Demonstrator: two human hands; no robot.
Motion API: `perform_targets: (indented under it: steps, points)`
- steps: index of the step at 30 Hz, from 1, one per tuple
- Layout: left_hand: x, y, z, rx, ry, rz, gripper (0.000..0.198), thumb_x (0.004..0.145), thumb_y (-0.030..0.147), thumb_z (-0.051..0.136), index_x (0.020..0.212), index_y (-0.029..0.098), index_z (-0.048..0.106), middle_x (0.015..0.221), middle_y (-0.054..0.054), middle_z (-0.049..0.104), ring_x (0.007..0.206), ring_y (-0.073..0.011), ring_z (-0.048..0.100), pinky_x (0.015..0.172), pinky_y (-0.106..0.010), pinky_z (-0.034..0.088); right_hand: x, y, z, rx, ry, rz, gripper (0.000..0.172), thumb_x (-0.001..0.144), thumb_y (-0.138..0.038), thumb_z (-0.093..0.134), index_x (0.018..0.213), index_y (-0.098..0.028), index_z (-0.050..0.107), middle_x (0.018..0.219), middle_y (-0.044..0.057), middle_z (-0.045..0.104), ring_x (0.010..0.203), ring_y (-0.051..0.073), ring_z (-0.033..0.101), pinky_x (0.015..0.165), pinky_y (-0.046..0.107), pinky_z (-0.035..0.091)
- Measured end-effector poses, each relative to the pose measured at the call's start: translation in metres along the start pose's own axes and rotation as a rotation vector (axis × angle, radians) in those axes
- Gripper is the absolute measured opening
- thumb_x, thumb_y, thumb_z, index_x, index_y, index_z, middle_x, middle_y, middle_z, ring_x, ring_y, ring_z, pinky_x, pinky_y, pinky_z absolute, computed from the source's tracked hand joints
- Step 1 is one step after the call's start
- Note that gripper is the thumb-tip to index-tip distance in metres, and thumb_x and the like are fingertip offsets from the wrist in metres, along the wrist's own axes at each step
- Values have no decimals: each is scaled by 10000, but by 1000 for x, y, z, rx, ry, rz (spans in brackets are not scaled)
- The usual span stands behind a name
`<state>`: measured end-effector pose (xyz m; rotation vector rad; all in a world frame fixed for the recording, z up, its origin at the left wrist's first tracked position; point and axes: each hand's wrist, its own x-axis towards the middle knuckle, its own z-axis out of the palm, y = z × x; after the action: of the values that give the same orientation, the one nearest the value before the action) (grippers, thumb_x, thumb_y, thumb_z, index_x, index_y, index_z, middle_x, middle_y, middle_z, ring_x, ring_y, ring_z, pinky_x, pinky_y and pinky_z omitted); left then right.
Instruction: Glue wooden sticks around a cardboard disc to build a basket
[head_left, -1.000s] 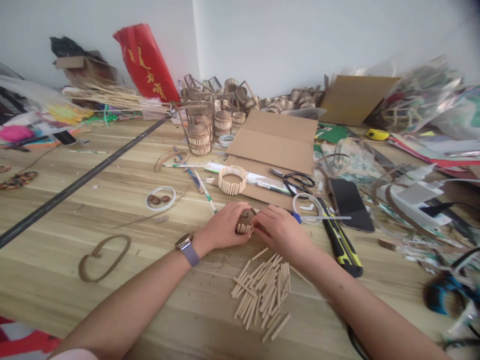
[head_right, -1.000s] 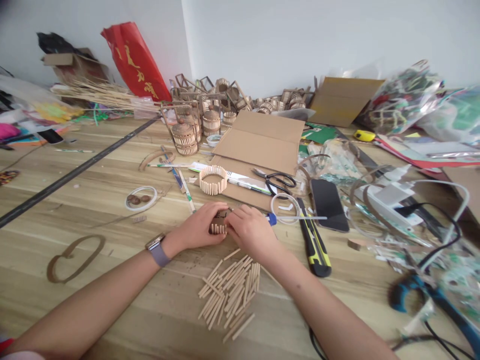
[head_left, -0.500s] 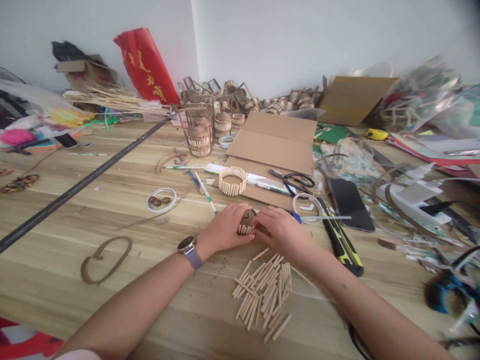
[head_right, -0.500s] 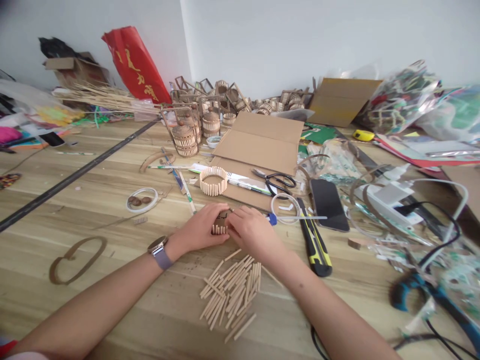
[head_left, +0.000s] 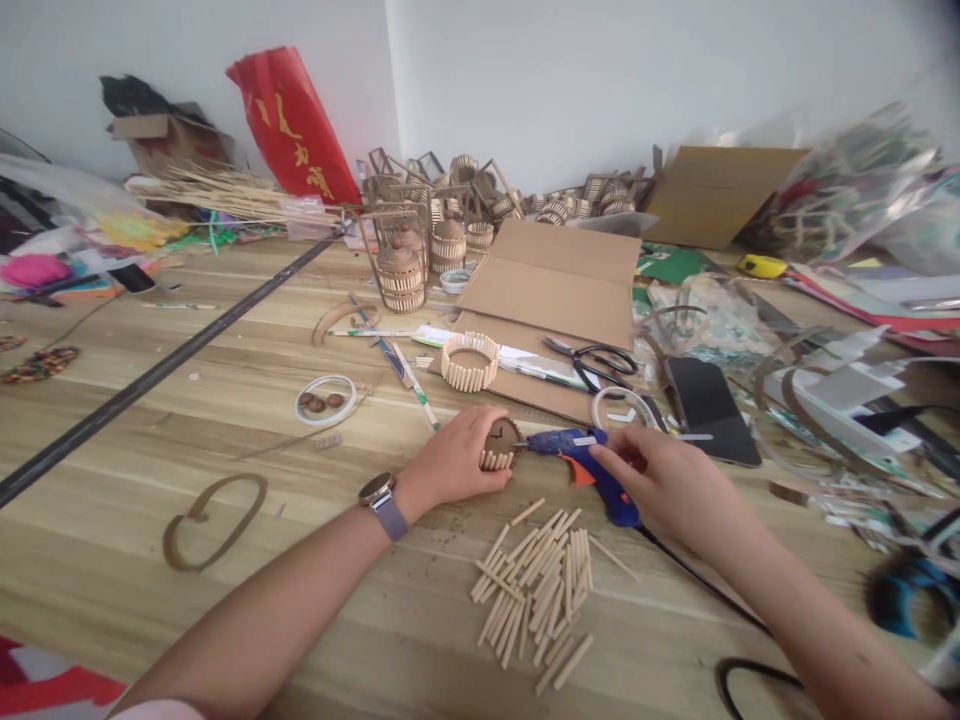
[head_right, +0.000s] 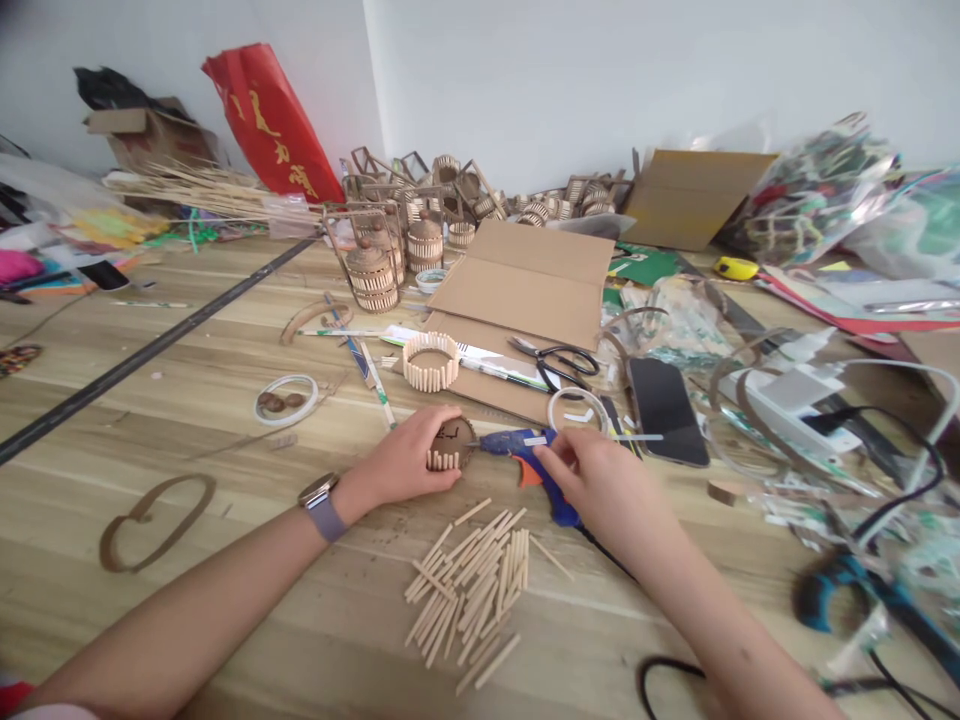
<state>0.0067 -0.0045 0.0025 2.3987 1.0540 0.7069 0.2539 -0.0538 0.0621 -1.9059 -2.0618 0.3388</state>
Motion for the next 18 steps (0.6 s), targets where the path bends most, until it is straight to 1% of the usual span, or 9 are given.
perform_targets:
  steps: [3, 6, 8, 12, 15, 18]
  points:
    - [-1, -2, 1, 2, 9, 6, 674, 711, 235, 699, 1308, 177, 392, 1325, -159, 519, 1263, -310, 479, 1086, -487, 386, -8, 5, 8, -25, -73, 91, 312, 842, -475, 497, 676, -229, 593, 655, 40, 687, 584, 209, 634, 525, 289, 407]
    - [-1, -3, 2, -9, 23, 10, 691, 707, 231, 703, 1320, 191, 387, 1326, -151, 521, 1262, -315, 483, 1084, -497, 388, -10, 6, 17, -23, -93, 94, 311, 814, -503, 513, 728, -223, 617, 738, 70, 709, 643, 235, 648, 556, 306, 422]
    - [-1, -3, 1, -11, 24, 8, 695, 704, 232, 707, 1322, 193, 390, 1326, -150, 523, 1262, -319, 485, 1082, -501, 392, -10, 7, 22, -8, -98, 95, 314, 802, -512, 510, 723, -223, 603, 718, 71, 698, 624, 232, 633, 544, 307, 412]
    - [0, -2, 1, 2, 19, 4, 707, 698, 234, 722, 1319, 180, 390, 1341, -164, 511, 1273, -317, 476, 1088, -496, 393, -7, 12, 24, 70, -98, 122, 331, 795, -538, 475, 663, -240, 533, 604, 34, 634, 549, 204, 576, 508, 299, 382]
    - [0, -3, 1, 1, 27, 8, 726, 689, 234, 733, 1324, 183, 385, 1376, -168, 478, 1296, -311, 457, 1104, -490, 379, -7, 15, 22, 202, -50, 157, 342, 775, -568, 478, 665, -245, 503, 571, 9, 592, 532, 187, 543, 515, 298, 387]
    - [-1, -5, 3, -6, 40, 6, 736, 685, 236, 731, 1331, 185, 382, 1392, -169, 459, 1309, -315, 443, 1110, -494, 371, -8, 14, 23, 495, -72, 204, 351, 730, -590, 541, 703, -241, 503, 556, -25, 546, 525, 163, 519, 517, 280, 400]
